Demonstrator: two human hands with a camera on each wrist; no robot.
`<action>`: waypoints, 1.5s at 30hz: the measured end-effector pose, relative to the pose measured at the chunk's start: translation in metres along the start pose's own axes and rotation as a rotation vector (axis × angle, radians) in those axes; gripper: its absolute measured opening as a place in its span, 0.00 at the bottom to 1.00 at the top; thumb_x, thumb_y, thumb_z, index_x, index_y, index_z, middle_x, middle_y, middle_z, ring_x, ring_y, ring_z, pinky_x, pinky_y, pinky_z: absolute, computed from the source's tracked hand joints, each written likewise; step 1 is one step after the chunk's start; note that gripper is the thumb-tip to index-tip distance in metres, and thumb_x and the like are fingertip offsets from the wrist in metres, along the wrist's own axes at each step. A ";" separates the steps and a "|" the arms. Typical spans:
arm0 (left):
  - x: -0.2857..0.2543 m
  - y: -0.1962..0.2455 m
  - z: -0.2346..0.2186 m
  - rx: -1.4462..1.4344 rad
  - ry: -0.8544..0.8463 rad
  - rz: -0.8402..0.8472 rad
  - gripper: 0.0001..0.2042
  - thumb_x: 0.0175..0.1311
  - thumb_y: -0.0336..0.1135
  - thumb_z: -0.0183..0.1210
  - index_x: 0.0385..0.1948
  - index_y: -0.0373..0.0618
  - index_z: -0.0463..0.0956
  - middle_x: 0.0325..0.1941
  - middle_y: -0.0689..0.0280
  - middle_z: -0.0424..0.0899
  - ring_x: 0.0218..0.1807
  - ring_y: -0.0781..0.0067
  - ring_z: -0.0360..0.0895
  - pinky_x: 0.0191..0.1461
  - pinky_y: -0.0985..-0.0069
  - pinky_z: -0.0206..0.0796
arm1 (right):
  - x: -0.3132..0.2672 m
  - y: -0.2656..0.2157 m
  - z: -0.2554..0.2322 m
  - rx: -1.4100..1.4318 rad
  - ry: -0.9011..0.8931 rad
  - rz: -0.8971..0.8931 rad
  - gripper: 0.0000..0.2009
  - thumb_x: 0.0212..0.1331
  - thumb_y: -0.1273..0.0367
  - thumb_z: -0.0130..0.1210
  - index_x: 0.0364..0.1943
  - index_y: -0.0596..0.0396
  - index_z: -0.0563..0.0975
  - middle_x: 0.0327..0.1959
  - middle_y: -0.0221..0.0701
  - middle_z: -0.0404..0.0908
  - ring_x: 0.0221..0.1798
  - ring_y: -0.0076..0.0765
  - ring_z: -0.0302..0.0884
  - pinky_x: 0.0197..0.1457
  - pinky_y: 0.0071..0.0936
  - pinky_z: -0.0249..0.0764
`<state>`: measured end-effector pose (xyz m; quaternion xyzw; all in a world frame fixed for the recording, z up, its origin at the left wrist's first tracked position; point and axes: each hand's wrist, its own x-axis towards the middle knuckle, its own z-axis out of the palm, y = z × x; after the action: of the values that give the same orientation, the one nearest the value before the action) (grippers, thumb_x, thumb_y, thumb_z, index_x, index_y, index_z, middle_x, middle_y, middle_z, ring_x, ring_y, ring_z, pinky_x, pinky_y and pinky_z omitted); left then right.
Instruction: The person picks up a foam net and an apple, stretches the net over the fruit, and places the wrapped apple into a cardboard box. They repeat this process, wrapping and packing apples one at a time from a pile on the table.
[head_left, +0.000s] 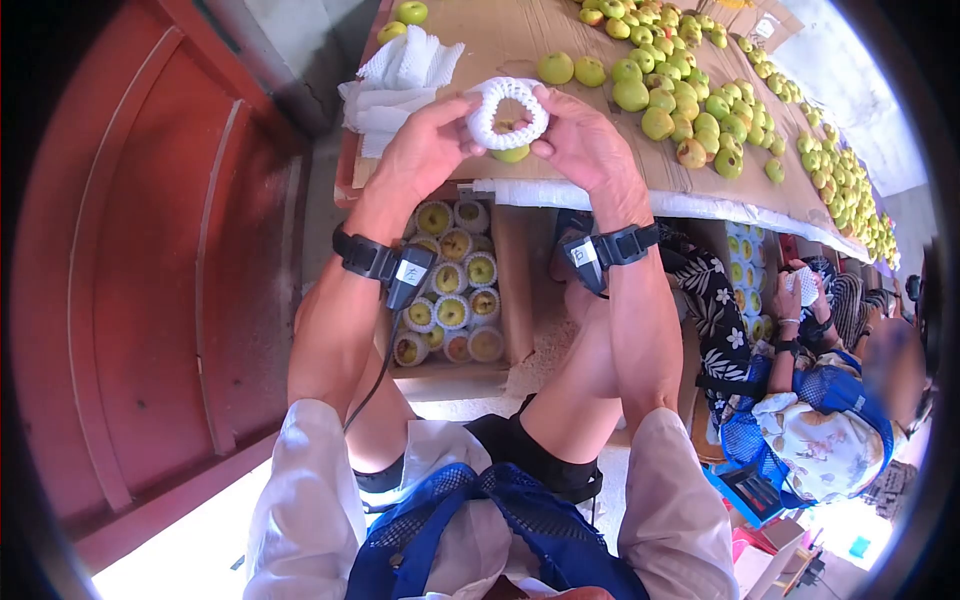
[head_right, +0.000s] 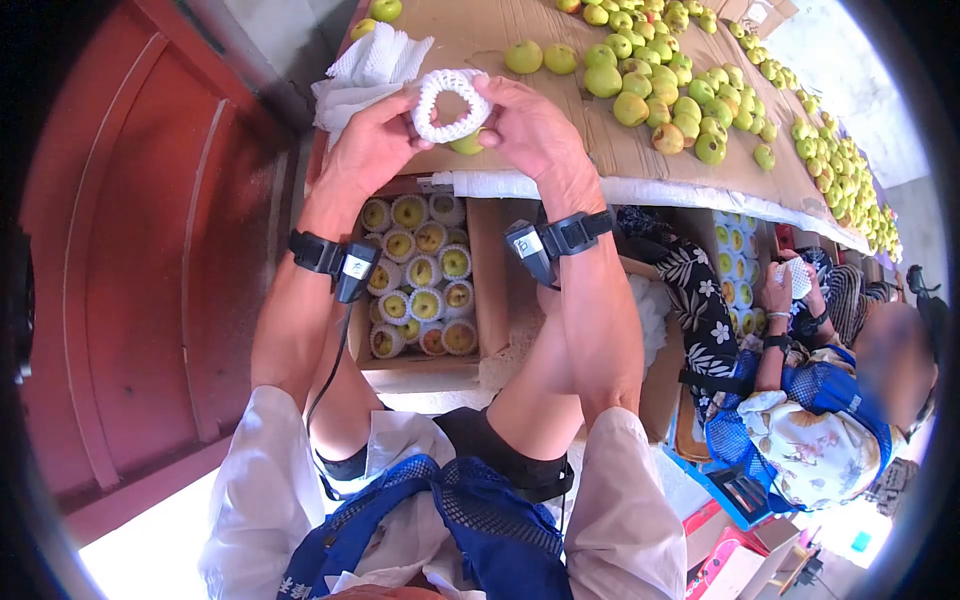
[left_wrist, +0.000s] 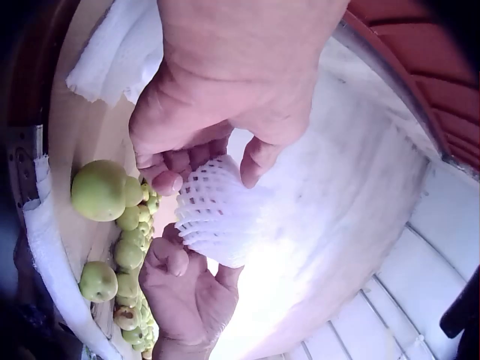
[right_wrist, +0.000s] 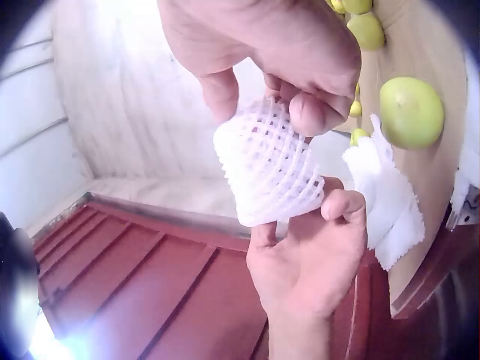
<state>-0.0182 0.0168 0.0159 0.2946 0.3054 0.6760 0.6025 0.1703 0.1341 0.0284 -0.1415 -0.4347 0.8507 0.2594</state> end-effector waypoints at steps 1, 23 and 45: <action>0.002 -0.002 -0.001 0.023 0.014 -0.008 0.12 0.72 0.37 0.57 0.50 0.42 0.77 0.48 0.67 0.81 0.46 0.75 0.74 0.40 0.74 0.63 | 0.001 0.001 -0.003 -0.039 0.040 -0.016 0.11 0.69 0.63 0.59 0.46 0.54 0.79 0.38 0.22 0.79 0.35 0.17 0.69 0.27 0.19 0.57; 0.031 -0.051 -0.019 0.630 0.474 -0.042 0.12 0.76 0.42 0.53 0.42 0.42 0.74 0.36 0.69 0.76 0.31 0.81 0.70 0.27 0.81 0.59 | 0.035 0.053 -0.033 -0.976 0.621 -0.279 0.16 0.63 0.62 0.61 0.39 0.67 0.81 0.31 0.45 0.85 0.36 0.41 0.84 0.42 0.37 0.77; 0.017 -0.058 -0.006 0.497 0.557 0.028 0.12 0.77 0.41 0.50 0.46 0.41 0.73 0.39 0.66 0.80 0.35 0.78 0.79 0.29 0.78 0.74 | 0.026 0.071 -0.026 -0.893 0.720 -0.424 0.17 0.68 0.61 0.58 0.38 0.67 0.76 0.30 0.49 0.81 0.35 0.43 0.80 0.43 0.39 0.74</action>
<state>0.0124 0.0388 -0.0322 0.2410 0.6083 0.6435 0.3972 0.1382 0.1315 -0.0444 -0.4257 -0.6530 0.4149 0.4693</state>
